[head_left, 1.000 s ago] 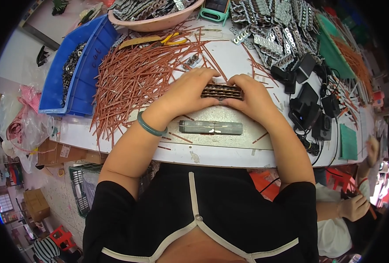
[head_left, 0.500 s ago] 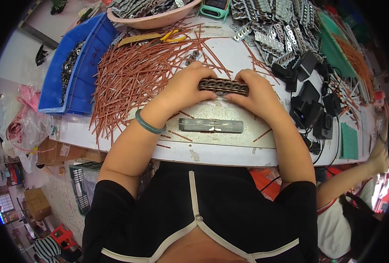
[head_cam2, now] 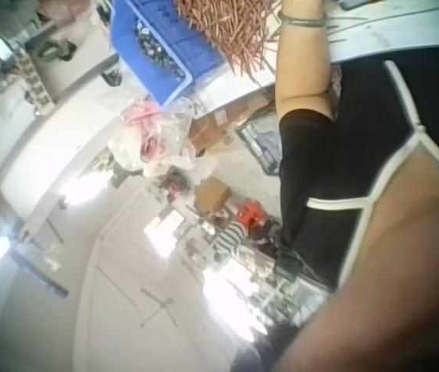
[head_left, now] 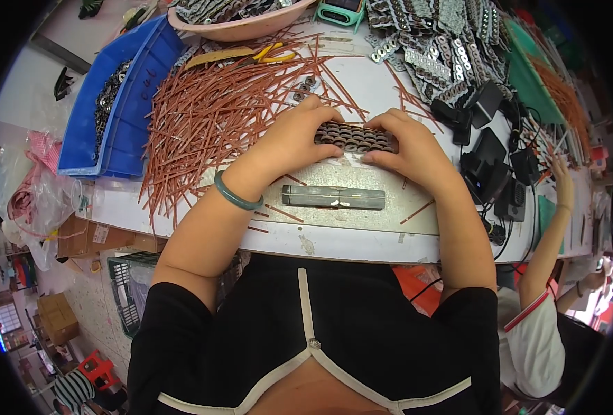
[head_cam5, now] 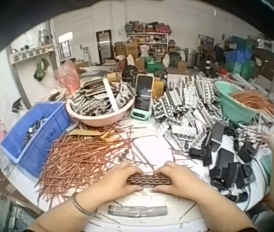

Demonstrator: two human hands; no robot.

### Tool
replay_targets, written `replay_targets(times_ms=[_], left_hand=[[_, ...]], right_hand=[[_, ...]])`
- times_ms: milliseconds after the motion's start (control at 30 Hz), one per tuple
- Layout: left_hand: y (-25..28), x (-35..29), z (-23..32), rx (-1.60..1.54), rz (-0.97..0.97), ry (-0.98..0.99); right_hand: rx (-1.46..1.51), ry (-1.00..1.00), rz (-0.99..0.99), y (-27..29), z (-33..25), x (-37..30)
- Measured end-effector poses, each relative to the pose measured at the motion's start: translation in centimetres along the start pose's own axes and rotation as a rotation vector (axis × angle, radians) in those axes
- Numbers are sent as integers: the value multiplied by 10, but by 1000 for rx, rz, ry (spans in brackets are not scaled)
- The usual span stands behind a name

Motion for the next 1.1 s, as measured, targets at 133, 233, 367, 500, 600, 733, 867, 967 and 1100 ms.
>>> replay_targets(times_ms=[133, 233, 367, 500, 600, 733, 867, 967, 1100], left_hand=[[-2, 2, 1, 22, 33, -39], [0, 3, 2, 4, 70, -52], [-4, 1, 0, 10, 80, -56], [-3, 5, 0, -46, 23, -84], [1, 6, 4, -98, 114, -93], [5, 7, 12, -155, 157, -120], [10, 8, 16, -197, 194, -97], [14, 9, 20, -209, 189, -97], [14, 10, 21, -246, 190, -99]], right_hand=[[-8, 27, -13, -2, 1, 2], [2, -10, 56, 1, -2, 4], [-40, -13, 18, -6, 7, 1], [-53, -17, 74, -5, 6, 4], [47, -53, 162, 1, -3, 6], [76, -34, 203, 3, -4, 7], [193, -158, 153, 8, -8, 6], [172, -88, 169, 13, -4, 7], [340, -112, 144, 9, -1, 5]])
Point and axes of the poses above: each hand's wrist, its own x-axis towards the middle knuckle, its own y-axis out of the back of the hand, z = x × y, the point moved 1 cm from there along x, towards the middle knuckle, and after that the axes turned 14 degrees about z, right-handed, at the moved point
